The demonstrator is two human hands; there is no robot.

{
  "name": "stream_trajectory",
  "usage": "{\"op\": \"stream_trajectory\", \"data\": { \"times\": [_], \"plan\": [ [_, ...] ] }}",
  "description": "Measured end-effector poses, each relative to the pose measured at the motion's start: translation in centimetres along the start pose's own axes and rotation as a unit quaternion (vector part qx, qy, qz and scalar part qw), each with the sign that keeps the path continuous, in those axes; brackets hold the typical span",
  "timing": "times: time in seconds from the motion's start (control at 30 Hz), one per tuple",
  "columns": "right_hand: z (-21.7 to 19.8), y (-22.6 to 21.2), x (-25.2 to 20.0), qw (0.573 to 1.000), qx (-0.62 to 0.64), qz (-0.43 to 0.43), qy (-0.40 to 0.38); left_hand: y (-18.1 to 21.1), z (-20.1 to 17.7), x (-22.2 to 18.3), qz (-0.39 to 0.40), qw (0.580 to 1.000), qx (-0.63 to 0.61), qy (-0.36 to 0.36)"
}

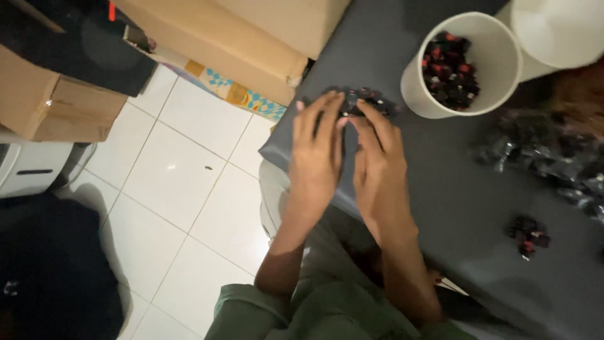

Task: The person is sorting and bagging mechanical keyboard switches into small resealable plastic bags.

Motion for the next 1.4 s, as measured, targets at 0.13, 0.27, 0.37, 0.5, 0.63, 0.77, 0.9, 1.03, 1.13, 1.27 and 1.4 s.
{"op": "stream_trajectory", "data": {
  "times": [0.13,0.27,0.37,0.5,0.63,0.77,0.9,1.03,1.13,1.27,1.4],
  "plan": [
    [0.2,-0.6,0.3,1.0,-0.012,0.004,-0.022,-0.3,0.4,-0.5,0.017,1.0,0.015,-0.016],
    [0.8,-0.9,0.2,0.994,-0.095,0.04,-0.026,-0.6,0.7,-0.9,0.017,1.0,-0.001,-0.019],
    [0.6,-0.3,0.1,0.994,-0.097,0.047,-0.016,-0.5,0.6,-0.8,0.024,1.0,-0.001,-0.016],
    [0.7,0.9,-0.2,0.999,-0.019,0.019,0.022,-0.2,0.4,-1.1,0.03,0.999,-0.013,0.002],
    [-0.2,1.4,-0.7,0.998,0.012,0.028,0.047,0.2,0.2,-1.6,0.03,0.999,-0.034,0.014],
    [-2.5,2.0,-1.8,0.993,0.081,0.03,0.075,2.0,-0.1,-2.3,0.014,0.995,-0.093,0.035],
    [-6.0,3.8,-4.5,0.988,0.096,0.047,0.114,5.5,0.9,-2.8,0.01,0.988,-0.154,0.011],
    [-10.1,7.0,-8.4,0.982,0.079,0.093,0.146,10.2,2.9,-3.4,0.021,0.977,-0.208,-0.045],
    [-13.3,9.4,-11.1,0.978,0.057,0.118,0.161,13.2,5.3,-4.0,0.041,0.966,-0.242,-0.081],
    [-17.9,12.0,-14.5,0.966,0.029,0.136,0.219,15.7,8.6,-5.5,0.062,0.954,-0.268,-0.118],
    [-20.3,15.3,-17.2,0.956,-0.026,0.157,0.245,18.2,11.0,-6.4,0.086,0.948,-0.257,-0.169]
  ]
}}
Point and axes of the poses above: each hand's wrist, its own x-axis towards the middle knuckle, its own z-axis out of the palm, y = z × x, the point moved 8 cm from there along x, towards the middle knuckle, and after that the axes turned 8 degrees about z, right-handed, at the moved point
